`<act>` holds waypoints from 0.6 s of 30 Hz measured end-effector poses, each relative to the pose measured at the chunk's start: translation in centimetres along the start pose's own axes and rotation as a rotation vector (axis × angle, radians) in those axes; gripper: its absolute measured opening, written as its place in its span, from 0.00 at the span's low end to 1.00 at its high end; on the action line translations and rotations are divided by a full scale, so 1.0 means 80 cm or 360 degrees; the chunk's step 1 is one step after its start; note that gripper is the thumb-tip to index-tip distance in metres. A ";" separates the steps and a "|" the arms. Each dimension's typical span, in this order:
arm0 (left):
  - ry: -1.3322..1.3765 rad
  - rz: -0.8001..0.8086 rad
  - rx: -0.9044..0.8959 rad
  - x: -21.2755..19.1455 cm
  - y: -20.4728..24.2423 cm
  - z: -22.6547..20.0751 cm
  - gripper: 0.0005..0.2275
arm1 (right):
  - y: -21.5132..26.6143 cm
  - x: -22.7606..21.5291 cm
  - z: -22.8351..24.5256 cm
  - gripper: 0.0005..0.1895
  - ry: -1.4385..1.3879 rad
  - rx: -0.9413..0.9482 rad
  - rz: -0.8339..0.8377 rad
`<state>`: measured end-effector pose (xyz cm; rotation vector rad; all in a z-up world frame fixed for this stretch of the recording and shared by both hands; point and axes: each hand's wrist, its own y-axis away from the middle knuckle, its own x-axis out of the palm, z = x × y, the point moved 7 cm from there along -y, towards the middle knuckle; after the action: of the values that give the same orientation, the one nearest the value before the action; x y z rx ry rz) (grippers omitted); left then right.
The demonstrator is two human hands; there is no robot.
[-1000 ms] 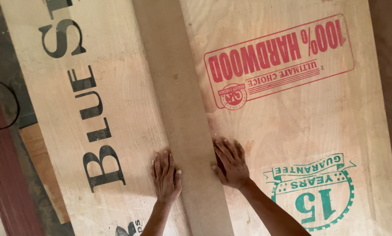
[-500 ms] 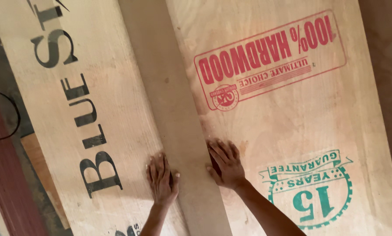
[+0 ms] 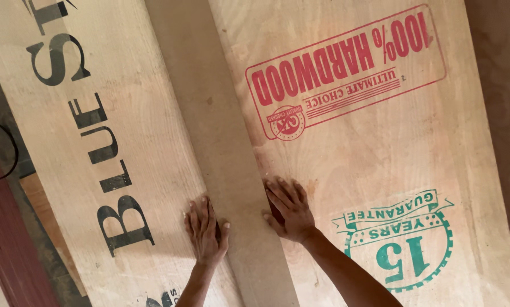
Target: The person measures a large plywood sheet with a tape measure, then uses a handheld electric circular saw to cut along a straight line. The person sits on the floor during the cutting process.
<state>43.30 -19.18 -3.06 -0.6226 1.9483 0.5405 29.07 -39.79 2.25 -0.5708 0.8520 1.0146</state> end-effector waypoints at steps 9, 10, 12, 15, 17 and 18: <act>0.0017 -0.0011 -0.0007 -0.003 -0.001 -0.004 0.35 | 0.006 0.012 -0.003 0.36 0.0090 -0.0056 0.0108; 0.0024 -0.0010 -0.0006 -0.004 -0.002 -0.004 0.35 | 0.006 0.012 -0.003 0.36 0.0106 -0.0057 0.0119; 0.0025 -0.0011 -0.0016 -0.004 0.002 -0.005 0.35 | 0.007 0.012 -0.002 0.36 0.0098 -0.0071 0.0129; 0.0009 -0.0012 -0.0013 -0.004 -0.001 -0.004 0.35 | 0.005 0.012 -0.002 0.36 0.0091 -0.0066 0.0141; 0.0012 -0.0007 -0.0022 -0.003 -0.001 -0.003 0.35 | 0.005 0.012 -0.002 0.36 0.0086 -0.0062 0.0152; 0.0013 -0.0014 -0.0020 -0.002 0.000 -0.004 0.35 | 0.005 0.011 -0.002 0.36 0.0083 -0.0065 0.0157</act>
<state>43.17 -19.34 -2.81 -0.6420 1.9499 0.5456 28.87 -39.25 1.41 -0.5966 0.9144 1.1128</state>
